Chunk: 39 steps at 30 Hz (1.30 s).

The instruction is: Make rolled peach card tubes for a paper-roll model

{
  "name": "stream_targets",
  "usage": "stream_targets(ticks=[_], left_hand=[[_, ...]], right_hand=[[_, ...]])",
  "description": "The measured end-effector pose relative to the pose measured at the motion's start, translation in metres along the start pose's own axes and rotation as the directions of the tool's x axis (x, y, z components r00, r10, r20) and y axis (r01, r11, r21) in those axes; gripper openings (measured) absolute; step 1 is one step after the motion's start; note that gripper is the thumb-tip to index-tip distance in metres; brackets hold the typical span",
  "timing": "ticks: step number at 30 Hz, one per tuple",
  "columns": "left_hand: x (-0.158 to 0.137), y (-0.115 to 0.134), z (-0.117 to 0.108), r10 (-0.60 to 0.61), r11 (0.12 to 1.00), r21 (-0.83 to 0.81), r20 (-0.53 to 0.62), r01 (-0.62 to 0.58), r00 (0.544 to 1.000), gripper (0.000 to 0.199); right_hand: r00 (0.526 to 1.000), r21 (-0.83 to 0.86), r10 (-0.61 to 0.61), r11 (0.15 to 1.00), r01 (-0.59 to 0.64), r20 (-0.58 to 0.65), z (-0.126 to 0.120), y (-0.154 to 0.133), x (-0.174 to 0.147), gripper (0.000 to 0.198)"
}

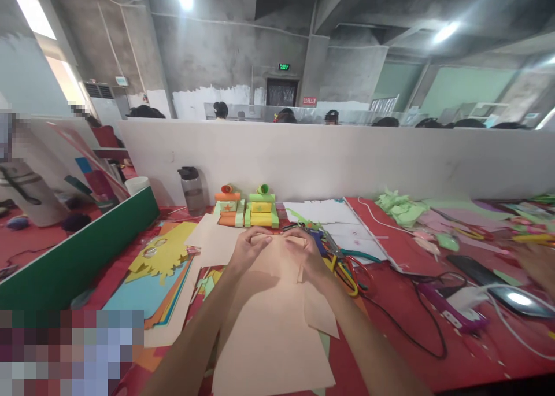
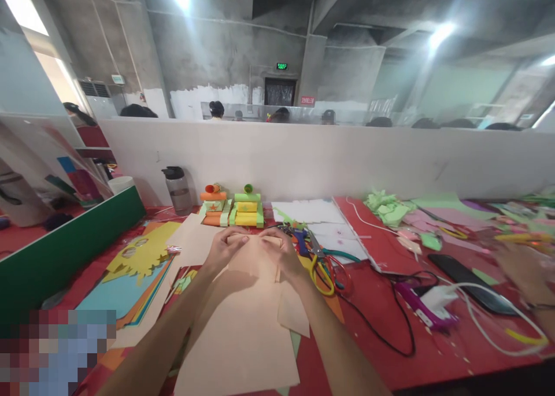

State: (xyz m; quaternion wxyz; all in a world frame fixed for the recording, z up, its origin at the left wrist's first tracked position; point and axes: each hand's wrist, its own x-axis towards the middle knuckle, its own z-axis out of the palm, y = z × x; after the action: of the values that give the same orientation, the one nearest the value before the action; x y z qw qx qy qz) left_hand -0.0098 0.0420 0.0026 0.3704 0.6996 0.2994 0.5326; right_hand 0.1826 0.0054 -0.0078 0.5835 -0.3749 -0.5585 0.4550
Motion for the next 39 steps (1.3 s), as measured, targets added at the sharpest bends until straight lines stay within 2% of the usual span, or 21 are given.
stream_targets(ticks=[2, 8, 14, 19, 22, 28, 34, 39], left_hand=[[0.001, -0.001, 0.001, -0.005, 1.000, 0.014, -0.001, 0.005, 1.000, 0.019], [0.006, -0.002, -0.001, -0.040, 0.998, 0.049, -0.134, 0.047, 0.990, 0.021], [0.015, -0.001, -0.020, 0.094, 0.971, 0.223, -0.027, -0.085, 0.995, 0.019], [0.020, 0.003, -0.036, 0.010, 0.920, 0.391, 0.024, -0.018, 1.000, 0.016], [0.023, 0.006, -0.043, -0.047, 0.909, 0.415, 0.029, 0.030, 0.998, 0.017], [0.026, 0.006, -0.053, -0.154, 0.957, 0.243, -0.025, 0.155, 0.988, 0.020], [0.025, 0.008, -0.059, -0.263, 0.958, 0.072, -0.161, 0.277, 0.951, 0.028], [0.025, 0.008, -0.059, -0.300, 0.952, -0.148, -0.269, 0.268, 0.915, 0.033]], right_hand=[[1.000, 0.006, 0.007, 1.000, -0.007, -0.007, 0.001, 0.000, 0.000, 0.029], [0.997, -0.003, 0.073, 0.997, -0.073, -0.016, 0.004, 0.001, 0.003, 0.041], [0.997, -0.101, 0.046, 0.994, -0.052, -0.065, -0.001, 0.012, 0.010, 0.039], [0.999, -0.111, 0.023, 0.993, -0.029, -0.048, 0.000, 0.010, 0.009, 0.044], [0.998, -0.116, 0.044, 0.992, -0.048, -0.034, 0.002, 0.008, 0.007, 0.046], [0.996, -0.052, 0.081, 0.996, -0.079, 0.031, 0.004, 0.007, 0.006, 0.047], [1.000, -0.070, 0.022, 0.997, -0.020, 0.017, 0.003, 0.010, 0.010, 0.046], [1.000, -0.037, 0.019, 0.999, -0.018, 0.024, -0.001, 0.012, 0.012, 0.045]])
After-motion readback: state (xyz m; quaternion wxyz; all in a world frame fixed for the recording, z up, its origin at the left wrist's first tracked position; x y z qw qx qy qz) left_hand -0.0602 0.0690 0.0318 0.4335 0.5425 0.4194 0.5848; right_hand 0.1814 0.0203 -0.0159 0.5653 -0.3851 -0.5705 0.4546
